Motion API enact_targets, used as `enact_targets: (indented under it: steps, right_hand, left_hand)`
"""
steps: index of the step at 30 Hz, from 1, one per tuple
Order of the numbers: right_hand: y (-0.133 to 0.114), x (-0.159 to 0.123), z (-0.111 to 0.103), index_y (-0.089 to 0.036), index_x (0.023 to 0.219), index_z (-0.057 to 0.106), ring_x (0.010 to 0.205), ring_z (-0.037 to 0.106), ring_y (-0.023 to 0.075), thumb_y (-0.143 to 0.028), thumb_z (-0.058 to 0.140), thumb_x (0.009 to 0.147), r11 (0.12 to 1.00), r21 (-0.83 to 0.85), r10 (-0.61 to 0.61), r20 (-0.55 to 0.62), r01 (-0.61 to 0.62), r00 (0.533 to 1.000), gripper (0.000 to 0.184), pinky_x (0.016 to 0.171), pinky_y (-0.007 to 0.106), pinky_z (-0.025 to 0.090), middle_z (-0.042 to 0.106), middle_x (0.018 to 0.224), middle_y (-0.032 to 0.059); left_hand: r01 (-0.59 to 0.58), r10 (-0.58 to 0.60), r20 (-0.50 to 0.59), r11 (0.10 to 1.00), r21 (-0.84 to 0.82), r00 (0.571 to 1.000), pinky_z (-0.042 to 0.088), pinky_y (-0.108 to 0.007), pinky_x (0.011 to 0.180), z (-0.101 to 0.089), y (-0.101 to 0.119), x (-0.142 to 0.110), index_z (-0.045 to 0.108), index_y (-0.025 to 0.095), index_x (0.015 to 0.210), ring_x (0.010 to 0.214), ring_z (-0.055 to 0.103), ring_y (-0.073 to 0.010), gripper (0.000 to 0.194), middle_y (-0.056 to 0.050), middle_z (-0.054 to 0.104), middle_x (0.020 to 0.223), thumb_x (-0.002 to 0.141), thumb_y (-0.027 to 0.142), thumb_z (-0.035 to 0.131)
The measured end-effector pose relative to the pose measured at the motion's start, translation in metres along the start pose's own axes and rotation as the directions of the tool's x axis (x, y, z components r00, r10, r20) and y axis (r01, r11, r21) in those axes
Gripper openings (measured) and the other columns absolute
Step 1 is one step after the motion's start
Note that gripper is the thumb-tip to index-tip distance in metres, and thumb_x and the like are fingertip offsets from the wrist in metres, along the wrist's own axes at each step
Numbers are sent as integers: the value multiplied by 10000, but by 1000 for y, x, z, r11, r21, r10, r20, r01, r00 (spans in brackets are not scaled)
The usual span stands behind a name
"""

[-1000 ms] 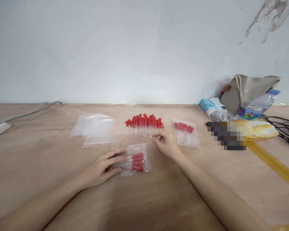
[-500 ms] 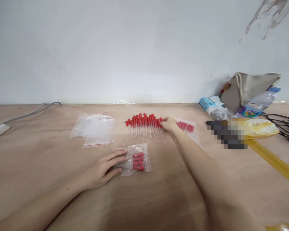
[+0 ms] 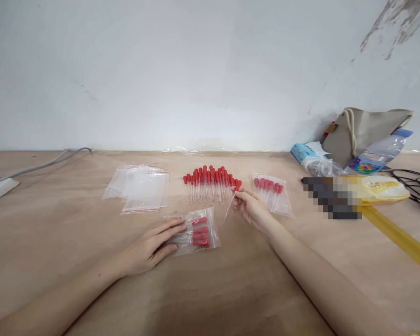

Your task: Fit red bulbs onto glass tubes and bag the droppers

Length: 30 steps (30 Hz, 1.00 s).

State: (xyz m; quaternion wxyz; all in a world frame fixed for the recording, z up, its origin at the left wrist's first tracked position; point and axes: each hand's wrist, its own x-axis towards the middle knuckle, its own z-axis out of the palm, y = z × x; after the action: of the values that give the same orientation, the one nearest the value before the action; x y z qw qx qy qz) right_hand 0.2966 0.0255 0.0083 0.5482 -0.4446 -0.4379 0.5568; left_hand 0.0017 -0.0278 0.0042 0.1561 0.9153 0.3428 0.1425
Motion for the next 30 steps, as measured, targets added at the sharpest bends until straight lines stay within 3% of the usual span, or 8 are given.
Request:
enact_targets:
  steps: [5,9,14,20,22,25,27,30]
  right_hand:
    - [8,-11,4,-222,799,473,520,474,73,-313,628,634,995,99,-9,-108,20,994,244,505,223,391,546,716,-38]
    - [9,-16,11,-237,840,402,542,513,73,-293,650,622,989,137,-33,-129,51,991,335,533,223,417,564,745,-48]
    - [16,-26,21,-272,980,335,593,569,101,-320,645,651,995,62,-74,-81,79,994,455,581,261,468,572,774,-54]
    - [19,-34,23,-219,870,446,642,582,119,-393,660,634,990,-138,2,12,-1,1000,363,665,307,490,575,740,-22]
    - [18,-35,21,-200,830,519,613,550,111,-380,667,634,945,-324,-16,61,35,998,305,613,277,473,582,714,-8]
    - [17,-34,17,-196,792,611,522,454,96,-361,658,654,805,-568,-98,159,172,982,220,490,238,400,532,606,-20]
    - [19,-33,15,-204,775,648,505,413,90,-337,655,661,726,-635,-147,231,264,962,175,463,228,364,504,594,-22]
    - [24,-32,17,-217,799,673,534,436,92,-278,635,677,677,-662,-152,300,320,942,142,486,231,375,542,673,-6]
  left_hand:
    - [8,-8,-1,1000,-19,1000,350,-389,1014,0,0,-1,368,254,1298,1254,339,-207,417,-52,362,1373,884,285,402]
    - [15,-15,8,1000,-8,1000,347,-384,1016,0,0,0,359,252,1304,1258,333,-201,419,-51,355,1377,888,294,394]
    - [21,-21,-4,1000,-7,1000,348,-391,1015,0,-1,0,349,244,1310,1257,333,-207,433,-58,355,1377,884,294,403]
    - [25,-25,1,1000,5,1000,338,-404,1019,0,0,0,335,226,1320,1266,318,-218,449,-75,336,1387,883,303,402]
    - [27,-27,1,1000,5,1000,337,-398,1021,1,-1,0,333,224,1323,1269,315,-217,452,-74,333,1389,883,301,401]
    - [23,-23,-4,1000,2,1000,344,-394,1017,1,-1,-1,327,235,1326,1261,328,-216,457,-67,333,1389,881,298,405]
    - [15,-15,-9,1000,1,1000,349,-396,1012,0,0,-1,321,251,1329,1257,334,-215,460,-59,333,1390,880,294,408]
    - [0,0,-8,1000,3,1000,350,-399,1009,-1,2,0,333,275,1323,1257,334,-215,447,-47,334,1390,881,272,404]
